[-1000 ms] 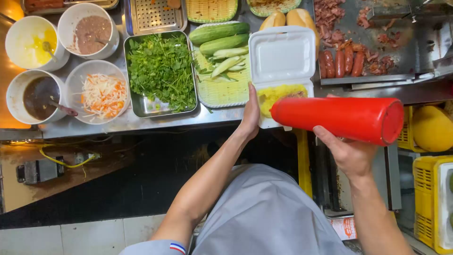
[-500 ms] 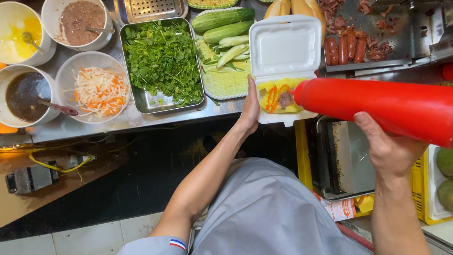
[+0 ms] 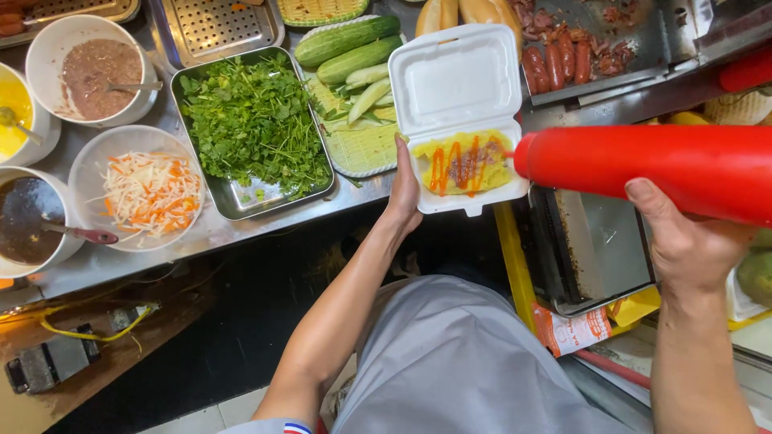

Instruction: Preparing a meal in a foam takeout container with yellow rice and various toppings.

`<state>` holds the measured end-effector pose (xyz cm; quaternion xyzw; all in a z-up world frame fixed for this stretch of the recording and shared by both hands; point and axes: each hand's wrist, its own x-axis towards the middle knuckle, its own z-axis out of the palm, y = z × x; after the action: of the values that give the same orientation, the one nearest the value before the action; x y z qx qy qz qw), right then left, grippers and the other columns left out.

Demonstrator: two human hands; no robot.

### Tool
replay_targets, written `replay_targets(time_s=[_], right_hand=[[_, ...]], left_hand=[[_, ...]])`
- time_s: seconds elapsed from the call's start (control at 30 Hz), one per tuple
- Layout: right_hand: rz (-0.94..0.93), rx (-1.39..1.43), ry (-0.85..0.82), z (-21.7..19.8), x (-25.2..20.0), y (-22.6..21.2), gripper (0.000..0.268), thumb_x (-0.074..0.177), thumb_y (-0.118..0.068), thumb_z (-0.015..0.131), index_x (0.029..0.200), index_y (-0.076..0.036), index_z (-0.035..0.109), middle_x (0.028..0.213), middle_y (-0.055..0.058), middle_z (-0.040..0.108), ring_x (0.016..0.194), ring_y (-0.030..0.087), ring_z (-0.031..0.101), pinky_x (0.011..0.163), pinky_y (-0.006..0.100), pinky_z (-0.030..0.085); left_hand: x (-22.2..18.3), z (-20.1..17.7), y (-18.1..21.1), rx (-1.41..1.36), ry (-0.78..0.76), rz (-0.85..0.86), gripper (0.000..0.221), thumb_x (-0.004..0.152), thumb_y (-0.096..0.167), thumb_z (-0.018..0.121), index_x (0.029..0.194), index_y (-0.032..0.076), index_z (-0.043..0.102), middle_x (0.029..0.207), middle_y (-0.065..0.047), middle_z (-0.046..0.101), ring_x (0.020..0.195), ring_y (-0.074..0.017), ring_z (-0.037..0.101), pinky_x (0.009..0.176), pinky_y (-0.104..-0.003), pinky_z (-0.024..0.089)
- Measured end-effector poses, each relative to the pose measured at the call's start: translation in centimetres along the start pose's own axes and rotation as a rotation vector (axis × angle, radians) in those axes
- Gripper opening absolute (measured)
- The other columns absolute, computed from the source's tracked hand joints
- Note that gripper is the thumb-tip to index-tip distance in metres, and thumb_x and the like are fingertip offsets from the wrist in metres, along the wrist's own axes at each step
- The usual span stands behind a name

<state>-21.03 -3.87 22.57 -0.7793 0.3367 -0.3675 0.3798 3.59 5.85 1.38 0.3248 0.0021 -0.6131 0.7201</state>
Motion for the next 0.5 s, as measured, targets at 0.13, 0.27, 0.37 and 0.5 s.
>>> replay_targets(time_s=[0.13,0.27,0.37,0.5], right_hand=[[0.014,-0.003,0.019,-1.2,0.5,0.9,0.042,0.104,0.004,0.082,0.136,0.001,0.055,0.126,0.01,0.067,0.112,0.02,0.065,0.109,0.034,0.053],[0.023,0.094,0.058,-4.0,1.2,4.5,0.041,0.105,0.007,0.08,0.135,0.001,0.054,0.125,0.01,0.064,0.112,0.022,0.063,0.11,0.035,0.052],[0.072,0.261,0.096,-4.8,3.0,6.6,0.045,0.105,0.005,0.08,0.139,0.0,0.051,0.126,0.01,0.061,0.114,0.024,0.063,0.108,0.039,0.054],[0.412,0.749,0.204,-5.9,7.2,9.8,0.056,0.098,-0.02,0.075,0.144,-0.011,0.044,0.138,0.009,0.059,0.127,0.027,0.066,0.099,0.051,0.06]], left_hand=[[0.5,0.2,-0.6,-0.026,-0.062,0.042,0.089,0.099,0.07,0.022,0.162,0.007,0.018,0.16,-0.023,0.037,0.144,-0.0361,0.045,0.112,-0.05,0.049],[1.8,1.2,-1.3,-0.037,-0.067,0.038,0.087,0.099,0.07,0.022,0.162,0.01,0.017,0.162,-0.019,0.035,0.146,-0.0343,0.043,0.114,-0.05,0.047],[3.3,2.3,-2.3,-0.043,-0.066,0.059,0.087,0.1,0.07,0.022,0.163,0.01,0.02,0.163,-0.018,0.035,0.146,-0.0342,0.043,0.115,-0.05,0.045],[5.2,5.7,-3.3,-0.031,-0.015,0.052,0.085,0.1,0.069,0.022,0.162,0.011,0.022,0.161,-0.018,0.038,0.145,-0.0354,0.043,0.115,-0.051,0.044]])
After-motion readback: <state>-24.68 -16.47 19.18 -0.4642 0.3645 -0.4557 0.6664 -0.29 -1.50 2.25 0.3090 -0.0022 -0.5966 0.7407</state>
